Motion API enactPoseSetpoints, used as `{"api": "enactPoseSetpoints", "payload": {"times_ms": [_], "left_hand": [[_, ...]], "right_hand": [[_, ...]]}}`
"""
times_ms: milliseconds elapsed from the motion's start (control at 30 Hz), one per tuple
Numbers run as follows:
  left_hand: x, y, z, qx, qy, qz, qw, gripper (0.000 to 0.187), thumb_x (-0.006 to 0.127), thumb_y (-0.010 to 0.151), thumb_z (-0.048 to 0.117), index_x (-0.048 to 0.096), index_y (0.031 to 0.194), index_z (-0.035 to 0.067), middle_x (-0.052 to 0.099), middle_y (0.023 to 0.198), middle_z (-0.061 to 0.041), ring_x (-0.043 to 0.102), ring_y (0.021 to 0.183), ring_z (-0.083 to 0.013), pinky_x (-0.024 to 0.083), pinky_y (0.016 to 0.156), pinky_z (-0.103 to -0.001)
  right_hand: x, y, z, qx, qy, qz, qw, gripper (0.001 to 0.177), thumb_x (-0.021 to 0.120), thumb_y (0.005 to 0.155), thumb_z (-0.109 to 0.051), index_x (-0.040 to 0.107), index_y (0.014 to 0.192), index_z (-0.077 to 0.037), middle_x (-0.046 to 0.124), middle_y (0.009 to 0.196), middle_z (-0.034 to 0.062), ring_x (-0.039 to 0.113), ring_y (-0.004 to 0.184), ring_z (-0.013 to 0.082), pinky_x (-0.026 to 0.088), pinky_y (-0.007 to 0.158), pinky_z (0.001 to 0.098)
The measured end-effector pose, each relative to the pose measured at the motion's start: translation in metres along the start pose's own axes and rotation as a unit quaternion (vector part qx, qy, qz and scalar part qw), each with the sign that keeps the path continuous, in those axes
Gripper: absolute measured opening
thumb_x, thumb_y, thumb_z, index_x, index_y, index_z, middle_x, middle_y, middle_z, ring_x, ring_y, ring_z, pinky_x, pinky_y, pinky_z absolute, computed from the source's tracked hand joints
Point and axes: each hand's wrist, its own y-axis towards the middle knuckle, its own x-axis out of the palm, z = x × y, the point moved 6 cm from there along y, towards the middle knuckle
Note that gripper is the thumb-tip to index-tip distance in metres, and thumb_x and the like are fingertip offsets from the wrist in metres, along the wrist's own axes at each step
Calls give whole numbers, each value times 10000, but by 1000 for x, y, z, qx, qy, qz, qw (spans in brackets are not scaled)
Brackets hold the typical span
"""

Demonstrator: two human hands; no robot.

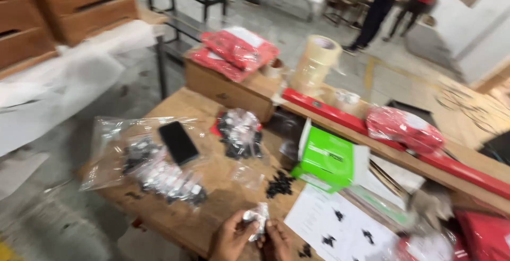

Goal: Sorting and packing black plastic components and fasteners into small plastic bags according to instructional documents.

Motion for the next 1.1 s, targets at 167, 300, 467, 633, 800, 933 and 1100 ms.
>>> {"api": "enactPoseSetpoints", "payload": {"times_ms": [167,300,467,633,800,933,1100], "left_hand": [[3,-11,24,-53,133,69,987,336,750,884,149,719,1203,49,796,950,-46,742,804,-104,591,730,-251],[-18,5,-30,91,29,-22,995,285,745,919,141,736,1132,-46,821,970,-116,750,892,-130,594,785,-255],[-24,10,-29,19,86,43,995,316,744,887,220,806,1094,-10,840,868,-114,764,800,-138,617,725,-277],[-13,4,6,-82,101,20,991,404,684,885,351,796,1138,57,849,840,-108,783,751,-155,623,715,-300],[-26,-4,15,-115,266,55,955,417,626,941,437,828,1112,114,787,797,-45,702,619,-155,546,606,-285],[-21,-13,56,-125,294,113,941,384,675,965,453,819,1145,146,792,731,-89,713,660,-146,507,630,-287],[-32,-11,58,49,247,152,956,381,681,921,377,777,1087,47,782,876,-50,717,734,-133,557,665,-265]], "right_hand": [[67,-53,-43,-174,-126,-6,977,296,640,944,-72,594,1234,-38,647,1071,138,619,924,209,505,804,354],[77,-61,-46,-251,-328,-101,905,330,684,976,-105,602,1267,28,566,1305,134,611,1187,241,478,1038,389],[99,-62,-48,-171,-253,-130,943,438,709,923,-115,608,1322,34,662,1205,130,651,1170,253,512,1024,387],[77,-53,-46,-87,-25,-70,993,186,718,934,-57,725,1004,115,735,839,194,714,775,275,629,725,428],[88,-64,-65,-35,22,13,999,147,682,897,-70,757,896,56,717,720,150,629,578,205,516,519,339],[77,-65,-64,-24,41,-11,999,126,701,920,-49,744,912,68,694,732,115,620,619,172,523,597,313],[67,-62,-54,69,-186,-7,980,97,749,906,-44,766,920,51,691,703,94,565,550,130,421,501,257]]}}
